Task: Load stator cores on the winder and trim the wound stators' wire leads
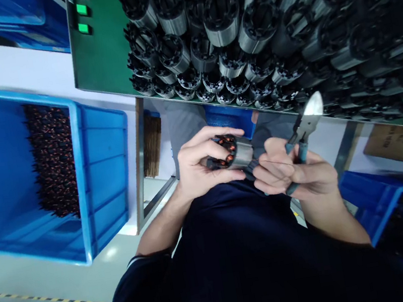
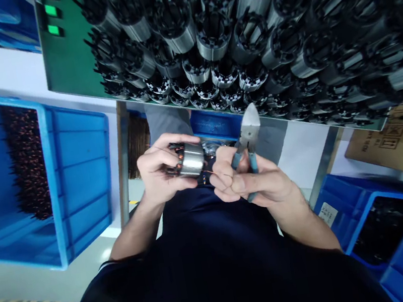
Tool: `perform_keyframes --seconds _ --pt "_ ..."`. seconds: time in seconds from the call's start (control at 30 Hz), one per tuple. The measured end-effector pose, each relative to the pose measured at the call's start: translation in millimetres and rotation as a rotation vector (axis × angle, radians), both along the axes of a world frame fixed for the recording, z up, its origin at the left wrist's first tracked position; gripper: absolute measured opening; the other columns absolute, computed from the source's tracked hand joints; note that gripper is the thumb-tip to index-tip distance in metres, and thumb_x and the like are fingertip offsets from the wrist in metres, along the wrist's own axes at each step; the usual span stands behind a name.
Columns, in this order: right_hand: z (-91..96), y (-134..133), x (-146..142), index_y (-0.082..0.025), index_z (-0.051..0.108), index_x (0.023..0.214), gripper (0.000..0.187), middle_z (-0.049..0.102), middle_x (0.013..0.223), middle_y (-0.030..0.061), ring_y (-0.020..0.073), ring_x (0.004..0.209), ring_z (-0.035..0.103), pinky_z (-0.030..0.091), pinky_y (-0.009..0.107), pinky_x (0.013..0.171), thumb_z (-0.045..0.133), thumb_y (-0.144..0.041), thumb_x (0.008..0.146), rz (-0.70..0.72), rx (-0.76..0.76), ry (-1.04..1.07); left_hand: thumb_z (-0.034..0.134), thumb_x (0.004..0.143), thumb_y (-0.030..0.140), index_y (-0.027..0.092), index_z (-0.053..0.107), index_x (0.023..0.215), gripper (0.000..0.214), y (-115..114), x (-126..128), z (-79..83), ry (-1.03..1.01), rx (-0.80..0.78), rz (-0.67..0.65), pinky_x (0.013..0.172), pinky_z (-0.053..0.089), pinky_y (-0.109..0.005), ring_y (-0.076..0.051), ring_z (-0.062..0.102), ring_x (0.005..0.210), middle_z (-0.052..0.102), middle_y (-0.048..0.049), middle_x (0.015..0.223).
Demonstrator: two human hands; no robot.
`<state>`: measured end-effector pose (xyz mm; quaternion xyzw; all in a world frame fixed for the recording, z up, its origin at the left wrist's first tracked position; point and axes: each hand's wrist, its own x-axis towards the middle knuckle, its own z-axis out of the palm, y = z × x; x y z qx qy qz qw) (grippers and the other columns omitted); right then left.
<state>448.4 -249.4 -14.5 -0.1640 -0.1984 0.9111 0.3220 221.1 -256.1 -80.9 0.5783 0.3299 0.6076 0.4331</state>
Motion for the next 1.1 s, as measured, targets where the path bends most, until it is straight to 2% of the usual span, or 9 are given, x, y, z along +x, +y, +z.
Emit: perform_keyframes --seconds 0.13,0.23,0.3,0.43,0.53,0.6,0.77,0.93,1.1 --pt "9.7 -3.4 4.7 -0.022 0.061 0.088 0.034 0.038 0.071 -0.0055 0.0099 0.059 0.032 0.032 0.026 0.056 0.090 -0.033 0.103 -0.044 0.007 -0.205 0.101 0.098 0.059 0.023 0.074 0.088 0.045 -9.2 -1.6 -5.1 -0.129 -0.187 -0.002 0.085 0.078 -0.039 -0.031 0.089 0.120 0.089 -0.0102 0.131" --pt "17.8 -8.0 3.8 -0.023 0.071 0.092 0.029 0.048 0.079 -0.0014 0.0143 0.071 0.042 0.036 0.030 0.064 0.094 -0.037 0.102 -0.095 0.038 -0.505 0.085 0.107 0.068 0.022 0.078 0.096 0.048 -18.9 4.6 0.2 -0.260 -0.406 -0.031 0.072 0.075 -0.032 -0.024 0.089 0.099 0.087 -0.0114 0.131" --pt "18.6 -9.1 4.5 -0.024 0.075 0.095 0.027 0.051 0.082 -0.0006 0.0158 0.074 0.045 0.038 0.031 0.068 0.095 -0.041 0.102 -0.126 0.066 -0.600 0.079 0.111 0.069 0.022 0.081 0.106 0.047 -23.4 9.9 6.0 -0.314 -0.486 -0.049 0.072 0.076 -0.031 -0.020 0.087 0.086 0.086 -0.0102 0.134" --pt "9.1 -11.1 10.2 -0.025 0.082 0.101 0.022 0.049 0.081 -0.0012 0.0156 0.071 0.044 0.040 0.033 0.068 0.094 -0.043 0.104 -0.203 0.181 -0.686 0.079 0.115 0.055 0.026 0.081 0.118 0.030 -24.7 18.4 14.8 -0.308 -0.504 -0.027 0.083 0.078 -0.030 -0.019 0.091 0.094 0.082 -0.0060 0.145" --pt "5.1 -22.7 11.8 -0.028 0.084 0.125 0.018 0.054 0.083 -0.0007 0.0176 0.072 0.050 0.042 0.036 0.068 0.087 -0.040 0.112 -0.412 0.390 -0.940 0.080 0.114 0.062 0.027 0.076 0.120 0.035 -22.2 23.1 15.3 -0.192 -0.476 0.112 0.086 0.079 -0.031 -0.021 0.092 0.101 0.080 -0.0054 0.147" --pt "6.5 -34.4 8.9 -0.029 0.082 0.133 0.018 0.063 0.089 0.0017 0.0201 0.076 0.057 0.045 0.038 0.070 0.080 -0.035 0.116 -0.454 0.553 -1.085 0.072 0.117 0.067 0.029 0.072 0.126 0.039 -21.4 25.6 14.0 -0.100 -0.452 0.185 0.091 0.080 -0.033 -0.023 0.092 0.109 0.078 -0.0058 0.153" --pt "4.2 -50.5 -13.2 -0.027 0.071 0.130 0.015 0.073 0.101 0.0019 0.0184 0.082 0.067 0.053 0.036 0.078 0.067 -0.023 0.117 -0.169 0.802 -0.981 0.051 0.123 0.073 0.034 0.065 0.148 0.049 -25.0 29.8 14.0 0.095 -0.384 0.199 0.104 0.079 -0.040 -0.028 0.086 0.137 0.071 -0.0078 0.168" --pt "-6.5 -43.1 -32.6 -0.026 0.061 0.121 0.006 0.072 0.102 0.0033 0.0216 0.086 0.066 0.056 0.040 0.085 0.062 -0.022 0.116 -0.224 0.793 -1.008 0.056 0.120 0.076 0.035 0.068 0.147 0.051 -29.2 31.9 20.1 0.118 -0.363 0.225 0.108 0.080 -0.052 -0.035 0.081 0.147 0.070 -0.0092 0.169" --pt "-7.6 -40.9 -32.8 -0.026 0.063 0.117 0.007 0.066 0.094 0.0012 0.0192 0.075 0.058 0.056 0.038 0.082 0.063 -0.020 0.114 -0.243 0.824 -0.992 0.055 0.120 0.078 0.033 0.069 0.142 0.052 -29.7 34.3 24.9 0.145 -0.334 0.237 0.112 0.079 -0.058 -0.036 0.082 0.143 0.072 -0.0082 0.164"
